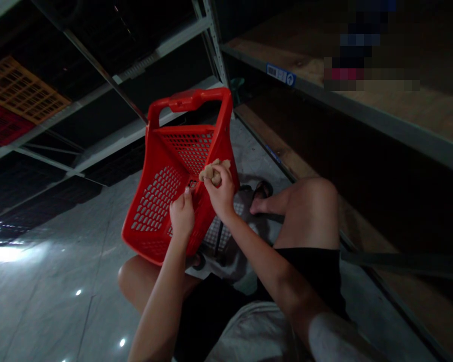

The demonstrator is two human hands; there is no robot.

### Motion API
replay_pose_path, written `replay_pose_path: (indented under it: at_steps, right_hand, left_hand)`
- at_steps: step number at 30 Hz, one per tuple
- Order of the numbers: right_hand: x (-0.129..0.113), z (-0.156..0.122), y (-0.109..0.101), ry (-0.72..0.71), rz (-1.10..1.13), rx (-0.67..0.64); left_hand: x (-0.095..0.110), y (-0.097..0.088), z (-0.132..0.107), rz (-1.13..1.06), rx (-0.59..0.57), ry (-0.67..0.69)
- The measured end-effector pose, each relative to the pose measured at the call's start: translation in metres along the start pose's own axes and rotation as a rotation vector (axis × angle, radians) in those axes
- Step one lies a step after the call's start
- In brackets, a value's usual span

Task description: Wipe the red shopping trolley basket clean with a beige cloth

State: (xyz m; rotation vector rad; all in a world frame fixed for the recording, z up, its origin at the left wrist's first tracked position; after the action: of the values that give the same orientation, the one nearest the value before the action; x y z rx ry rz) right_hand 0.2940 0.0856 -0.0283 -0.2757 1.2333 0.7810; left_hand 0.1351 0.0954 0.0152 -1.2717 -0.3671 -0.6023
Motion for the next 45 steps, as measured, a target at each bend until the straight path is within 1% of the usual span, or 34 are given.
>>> replay_pose_path:
  at_steps: [1, 2, 3, 5, 7, 9, 10, 12, 13, 15, 17, 18, 19, 20, 22, 23, 25, 26, 27, 28, 29, 32, 33, 34, 35, 36, 38, 40, 42, 44, 45]
  right_hand:
    - [-0.002, 0.002, -0.003, -0.049, -0.019, 0.001]
    - [0.001, -0.001, -0.006, -0.082, -0.051, -0.009]
    - [0.010, -0.010, -0.010, -0.096, -0.089, -0.027]
    - [0.037, -0.039, -0.020, -0.088, -0.163, -0.059]
    - [0.063, -0.070, -0.035, -0.065, -0.204, -0.051]
    - [0.076, -0.089, -0.048, -0.050, -0.222, -0.002]
    - [0.075, -0.091, -0.052, -0.048, -0.230, 0.030]
    - [0.058, -0.078, -0.057, -0.048, -0.238, 0.086]
    - [0.043, -0.064, -0.057, -0.058, -0.235, 0.107]
    - [0.006, -0.030, -0.057, -0.114, -0.221, 0.144]
    - [-0.029, 0.000, -0.057, -0.213, -0.210, 0.175]
    - [-0.040, 0.008, -0.058, -0.266, -0.215, 0.178]
    - [-0.045, 0.010, -0.058, -0.320, -0.231, 0.164]
    - [-0.044, 0.005, -0.057, -0.371, -0.259, 0.127]
    - [-0.027, -0.019, -0.057, -0.456, -0.337, 0.023]
    - [-0.014, -0.037, -0.058, -0.488, -0.376, -0.029]
    - [0.009, -0.068, -0.064, -0.507, -0.428, -0.073]
    - [0.016, -0.078, -0.069, -0.508, -0.440, -0.078]
    - [0.017, -0.083, -0.072, -0.511, -0.446, -0.077]
    - [0.014, -0.081, -0.075, -0.517, -0.451, -0.076]
    - [0.006, -0.074, -0.078, -0.525, -0.457, -0.071]
    - [-0.036, -0.028, -0.080, -0.577, -0.494, -0.027]
    - [-0.050, -0.011, -0.078, -0.606, -0.516, -0.028]
    - [-0.063, 0.003, -0.074, -0.644, -0.545, -0.055]
    - [-0.072, 0.013, -0.066, -0.693, -0.584, -0.117]
    - [-0.078, 0.018, -0.057, -0.750, -0.634, -0.211]
    - [-0.079, 0.016, -0.042, -0.867, -0.746, -0.423]
    - [-0.075, 0.010, -0.037, -0.964, -0.843, -0.592]
    - [-0.076, 0.011, -0.046, -1.032, -0.909, -0.657]
    - [-0.085, 0.025, -0.062, -1.088, -0.962, -0.656]
    - [-0.091, 0.036, -0.072, -1.110, -0.982, -0.642]
  left_hand:
    - [-0.001, -0.002, -0.002, -0.008, -0.001, 0.013]
    - [-0.003, -0.003, -0.004, -0.024, -0.008, 0.025]
    - [-0.006, -0.005, -0.006, -0.042, -0.016, 0.035]
    - [-0.014, -0.007, -0.008, -0.073, -0.042, 0.053]
    - [-0.022, -0.010, -0.008, -0.090, -0.063, 0.064]
    - [-0.027, -0.015, -0.005, -0.081, -0.074, 0.063]
    - [-0.028, -0.018, -0.004, -0.059, -0.079, 0.052]
    - [-0.028, -0.024, 0.001, 0.029, -0.089, 0.013]
    - [-0.026, -0.027, 0.003, 0.094, -0.098, -0.008]
    - [-0.017, -0.030, 0.009, 0.230, -0.122, -0.023]
    - [-0.002, -0.024, 0.015, 0.267, -0.161, 0.016]
    - [0.007, -0.018, 0.018, 0.230, -0.185, 0.048]
    - [0.016, -0.010, 0.019, 0.172, -0.212, 0.083]
    - [0.024, -0.002, 0.020, 0.119, -0.238, 0.111]
    - [0.034, 0.014, 0.021, 0.114, -0.262, 0.126]
    - [0.035, 0.020, 0.021, 0.168, -0.256, 0.115]
    - [0.034, 0.028, 0.022, 0.305, -0.229, 0.090]
    - [0.033, 0.030, 0.022, 0.356, -0.216, 0.088]
    - [0.033, 0.031, 0.022, 0.392, -0.209, 0.098]
    - [0.033, 0.032, 0.023, 0.418, -0.208, 0.113]
    - [0.033, 0.034, 0.024, 0.439, -0.212, 0.126]
    - [0.036, 0.035, 0.027, 0.484, -0.219, 0.139]
    - [0.037, 0.035, 0.028, 0.491, -0.217, 0.137]
    - [0.038, 0.035, 0.028, 0.496, -0.215, 0.133]
    - [0.040, 0.035, 0.027, 0.497, -0.213, 0.133]
    - [0.041, 0.035, 0.026, 0.495, -0.213, 0.141]
    - [0.043, 0.036, 0.024, 0.477, -0.220, 0.173]
    - [0.044, 0.037, 0.021, 0.447, -0.220, 0.208]
    - [0.043, 0.036, 0.019, 0.416, -0.207, 0.227]
    - [0.042, 0.036, 0.017, 0.391, -0.195, 0.235]
    - [0.041, 0.036, 0.016, 0.382, -0.192, 0.237]
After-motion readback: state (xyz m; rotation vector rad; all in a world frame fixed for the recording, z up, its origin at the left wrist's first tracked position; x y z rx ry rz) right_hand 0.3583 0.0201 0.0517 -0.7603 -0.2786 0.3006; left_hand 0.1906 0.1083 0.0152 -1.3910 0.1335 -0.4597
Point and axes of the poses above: each hand's wrist, its own z-axis towards the middle knuckle, its own y-axis out of the palm, x = y × z, the point moved 7 cm from there along z, towards the middle knuckle, and after that the axes turned 4 degrees about x, right-handed, at the moved point
